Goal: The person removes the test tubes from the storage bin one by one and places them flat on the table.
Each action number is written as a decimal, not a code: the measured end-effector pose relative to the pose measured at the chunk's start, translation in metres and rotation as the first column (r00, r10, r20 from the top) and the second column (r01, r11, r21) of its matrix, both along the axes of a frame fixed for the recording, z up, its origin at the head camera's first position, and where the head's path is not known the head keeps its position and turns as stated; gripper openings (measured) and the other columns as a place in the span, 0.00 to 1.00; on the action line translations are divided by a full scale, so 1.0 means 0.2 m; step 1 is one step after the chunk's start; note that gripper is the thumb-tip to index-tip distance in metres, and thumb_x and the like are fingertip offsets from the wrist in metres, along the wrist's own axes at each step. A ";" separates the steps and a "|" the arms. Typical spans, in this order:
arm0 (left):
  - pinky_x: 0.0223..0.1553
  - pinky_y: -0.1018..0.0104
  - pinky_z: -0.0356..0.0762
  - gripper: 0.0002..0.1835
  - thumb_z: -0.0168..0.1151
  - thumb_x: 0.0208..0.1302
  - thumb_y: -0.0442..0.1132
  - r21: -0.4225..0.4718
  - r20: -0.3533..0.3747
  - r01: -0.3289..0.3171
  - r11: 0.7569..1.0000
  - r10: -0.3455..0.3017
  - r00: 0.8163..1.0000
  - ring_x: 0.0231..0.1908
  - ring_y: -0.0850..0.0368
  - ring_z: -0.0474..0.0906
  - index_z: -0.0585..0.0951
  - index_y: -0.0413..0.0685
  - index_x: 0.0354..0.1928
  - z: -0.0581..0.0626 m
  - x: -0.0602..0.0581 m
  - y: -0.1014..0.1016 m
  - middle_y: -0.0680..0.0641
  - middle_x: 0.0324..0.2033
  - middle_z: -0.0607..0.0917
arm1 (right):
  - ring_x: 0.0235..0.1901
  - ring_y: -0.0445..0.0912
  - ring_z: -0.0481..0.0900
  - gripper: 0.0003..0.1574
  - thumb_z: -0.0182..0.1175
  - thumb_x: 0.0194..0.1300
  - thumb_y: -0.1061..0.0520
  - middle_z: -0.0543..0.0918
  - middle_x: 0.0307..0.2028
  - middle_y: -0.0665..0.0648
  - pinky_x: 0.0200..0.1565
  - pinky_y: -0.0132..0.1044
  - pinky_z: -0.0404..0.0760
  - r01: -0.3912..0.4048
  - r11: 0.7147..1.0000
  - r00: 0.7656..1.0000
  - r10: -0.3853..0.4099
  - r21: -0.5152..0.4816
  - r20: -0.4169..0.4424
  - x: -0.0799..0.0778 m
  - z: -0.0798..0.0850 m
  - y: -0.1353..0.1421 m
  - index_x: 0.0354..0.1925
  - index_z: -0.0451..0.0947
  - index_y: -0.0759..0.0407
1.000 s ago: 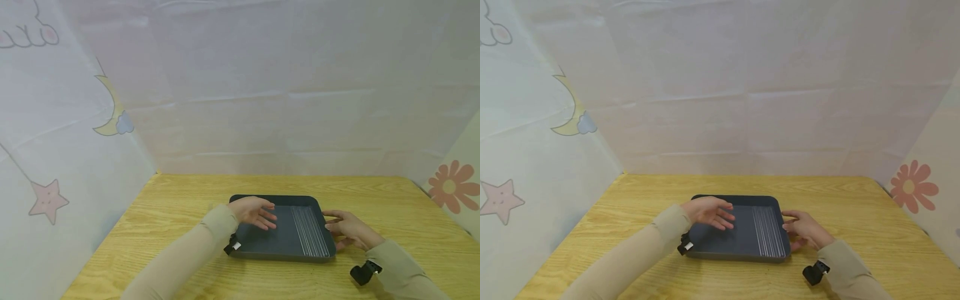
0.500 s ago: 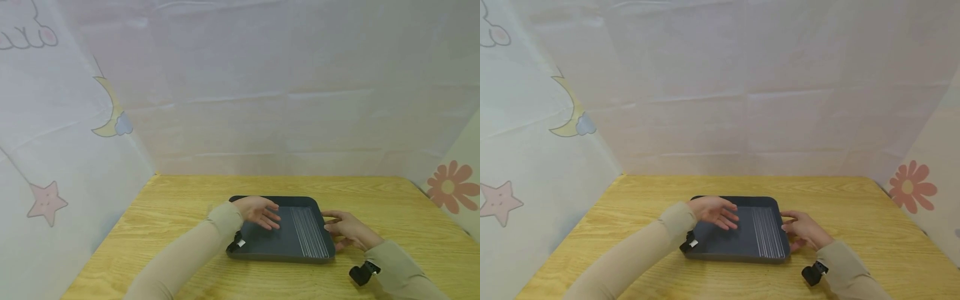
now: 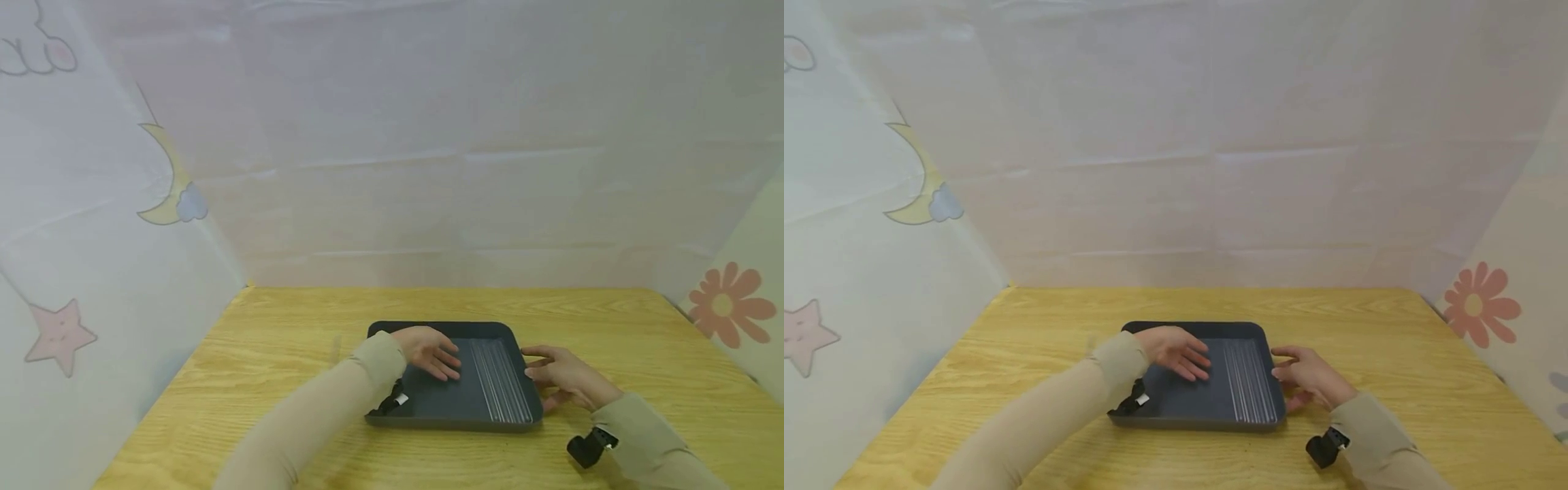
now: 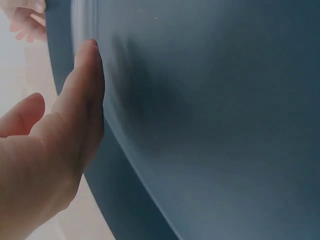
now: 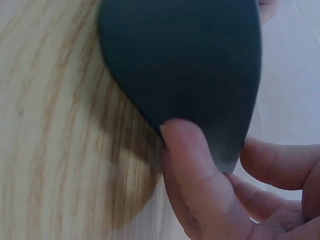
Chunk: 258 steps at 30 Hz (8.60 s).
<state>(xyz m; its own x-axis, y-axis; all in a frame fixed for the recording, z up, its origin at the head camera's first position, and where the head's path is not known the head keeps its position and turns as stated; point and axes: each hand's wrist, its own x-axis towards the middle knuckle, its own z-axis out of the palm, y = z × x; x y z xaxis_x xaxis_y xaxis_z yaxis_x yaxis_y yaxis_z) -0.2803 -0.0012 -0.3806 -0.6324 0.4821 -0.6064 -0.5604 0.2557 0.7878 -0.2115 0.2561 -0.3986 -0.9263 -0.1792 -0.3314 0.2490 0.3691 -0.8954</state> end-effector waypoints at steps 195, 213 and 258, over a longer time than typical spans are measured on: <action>0.30 0.68 0.83 0.36 0.48 0.74 0.30 0.204 -0.218 -0.102 0.974 0.147 0.965 0.42 0.53 0.81 0.43 0.41 0.77 0.07 0.19 -0.72 0.29 0.61 0.67 | 0.41 0.57 0.83 0.37 0.50 0.72 0.67 0.73 0.53 0.76 0.29 0.51 0.85 -0.024 1.000 0.999 0.025 0.005 -0.037 -0.04 -0.01 0.00 0.71 0.45 0.77; 0.30 0.70 0.83 0.35 0.47 0.74 0.30 0.200 -0.254 -0.089 0.976 0.140 0.957 0.44 0.52 0.80 0.43 0.40 0.77 0.06 0.20 -0.85 0.25 0.64 0.62 | 0.39 0.56 0.83 0.37 0.49 0.73 0.67 0.76 0.50 0.74 0.30 0.51 0.85 -0.027 1.000 0.999 0.027 -0.002 -0.037 -0.05 -0.01 0.00 0.71 0.45 0.77; 0.28 0.67 0.84 0.35 0.56 0.71 0.31 -0.027 -0.351 -0.279 0.960 0.253 0.902 0.49 0.42 0.81 0.54 0.38 0.75 0.00 0.17 -1.06 0.28 0.61 0.70 | 0.38 0.55 0.82 0.36 0.49 0.73 0.67 0.72 0.53 0.78 0.30 0.52 0.84 -0.013 1.000 0.999 0.013 -0.007 -0.032 -0.05 -0.01 -0.01 0.71 0.46 0.76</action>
<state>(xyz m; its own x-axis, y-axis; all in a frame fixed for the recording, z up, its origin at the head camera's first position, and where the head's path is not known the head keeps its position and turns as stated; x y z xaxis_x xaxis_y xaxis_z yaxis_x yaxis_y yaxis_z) -0.2471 -0.2130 -0.3814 -0.9049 0.2288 -0.3590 -0.3171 0.2004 0.9270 -0.2206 0.2538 -0.3998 -0.9341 -0.1931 -0.3002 0.2153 0.3660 -0.9054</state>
